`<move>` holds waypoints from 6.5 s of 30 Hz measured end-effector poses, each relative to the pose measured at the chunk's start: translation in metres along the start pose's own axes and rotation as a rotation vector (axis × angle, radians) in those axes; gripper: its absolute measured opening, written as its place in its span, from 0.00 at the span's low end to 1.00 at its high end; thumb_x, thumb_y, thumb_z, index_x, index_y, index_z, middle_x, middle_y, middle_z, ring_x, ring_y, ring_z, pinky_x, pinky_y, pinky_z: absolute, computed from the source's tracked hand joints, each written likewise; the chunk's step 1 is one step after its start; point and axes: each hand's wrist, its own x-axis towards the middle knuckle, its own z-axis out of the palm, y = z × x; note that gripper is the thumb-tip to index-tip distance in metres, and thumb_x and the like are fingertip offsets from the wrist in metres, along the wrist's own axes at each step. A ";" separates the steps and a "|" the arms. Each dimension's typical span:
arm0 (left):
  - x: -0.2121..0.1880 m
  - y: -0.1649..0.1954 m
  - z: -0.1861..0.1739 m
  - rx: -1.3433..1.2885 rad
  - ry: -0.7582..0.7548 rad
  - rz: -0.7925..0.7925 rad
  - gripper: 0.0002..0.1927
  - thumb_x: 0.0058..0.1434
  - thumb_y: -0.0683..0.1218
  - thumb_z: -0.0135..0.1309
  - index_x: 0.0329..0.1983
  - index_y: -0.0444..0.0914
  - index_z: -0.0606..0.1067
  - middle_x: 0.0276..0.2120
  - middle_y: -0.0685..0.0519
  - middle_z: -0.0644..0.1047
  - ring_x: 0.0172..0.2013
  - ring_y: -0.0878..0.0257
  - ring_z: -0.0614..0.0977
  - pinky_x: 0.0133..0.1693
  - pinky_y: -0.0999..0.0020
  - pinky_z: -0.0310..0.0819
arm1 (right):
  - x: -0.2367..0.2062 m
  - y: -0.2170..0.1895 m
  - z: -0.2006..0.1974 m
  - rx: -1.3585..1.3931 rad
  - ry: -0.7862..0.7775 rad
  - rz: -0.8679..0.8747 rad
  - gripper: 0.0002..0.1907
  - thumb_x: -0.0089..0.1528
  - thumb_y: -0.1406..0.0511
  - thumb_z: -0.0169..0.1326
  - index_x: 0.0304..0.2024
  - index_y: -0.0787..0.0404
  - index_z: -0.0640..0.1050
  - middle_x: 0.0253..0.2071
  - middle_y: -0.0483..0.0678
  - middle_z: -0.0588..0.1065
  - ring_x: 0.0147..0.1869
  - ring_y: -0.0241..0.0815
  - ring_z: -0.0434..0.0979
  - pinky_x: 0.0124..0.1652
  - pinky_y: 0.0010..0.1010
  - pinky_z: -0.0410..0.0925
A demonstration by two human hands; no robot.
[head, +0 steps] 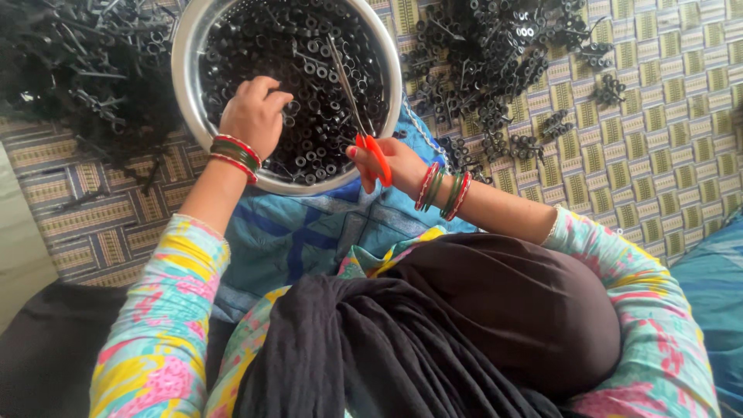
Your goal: The person sits on a woven mat and uses red-handled scissors to cut small black metal rings from a metal bowl. The cut pieces are dropped onto the mat beside the bowl.
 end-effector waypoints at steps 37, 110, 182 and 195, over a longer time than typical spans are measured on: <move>-0.046 0.048 0.052 -1.468 0.100 -0.789 0.14 0.60 0.34 0.57 0.46 0.37 0.70 0.39 0.55 0.78 0.38 0.67 0.83 0.39 0.68 0.86 | -0.005 0.015 -0.003 -0.779 0.090 -0.186 0.24 0.60 0.43 0.58 0.35 0.55 0.81 0.18 0.50 0.73 0.25 0.53 0.76 0.27 0.44 0.66; -0.063 -0.022 -0.039 -1.728 0.643 -0.876 0.11 0.69 0.45 0.56 0.49 0.36 0.70 0.36 0.48 0.81 0.35 0.59 0.82 0.40 0.66 0.79 | 0.012 0.055 0.006 0.030 -0.129 -0.264 0.21 0.74 0.51 0.51 0.43 0.64 0.75 0.35 0.42 0.75 0.41 0.33 0.73 0.44 0.28 0.68; -0.074 0.056 0.022 -1.204 -0.142 -0.614 0.08 0.55 0.36 0.56 0.37 0.37 0.78 0.34 0.56 0.80 0.35 0.69 0.79 0.40 0.73 0.75 | -0.015 0.011 0.025 -0.831 0.135 -0.435 0.23 0.56 0.49 0.67 0.38 0.60 0.78 0.21 0.49 0.74 0.26 0.54 0.76 0.28 0.42 0.65; -0.062 0.031 -0.009 -1.554 0.113 -0.739 0.06 0.67 0.37 0.53 0.44 0.40 0.74 0.35 0.58 0.79 0.33 0.70 0.80 0.35 0.75 0.78 | -0.012 0.017 0.017 -0.119 -0.073 -0.285 0.25 0.67 0.47 0.55 0.42 0.64 0.74 0.29 0.52 0.73 0.33 0.43 0.75 0.35 0.37 0.68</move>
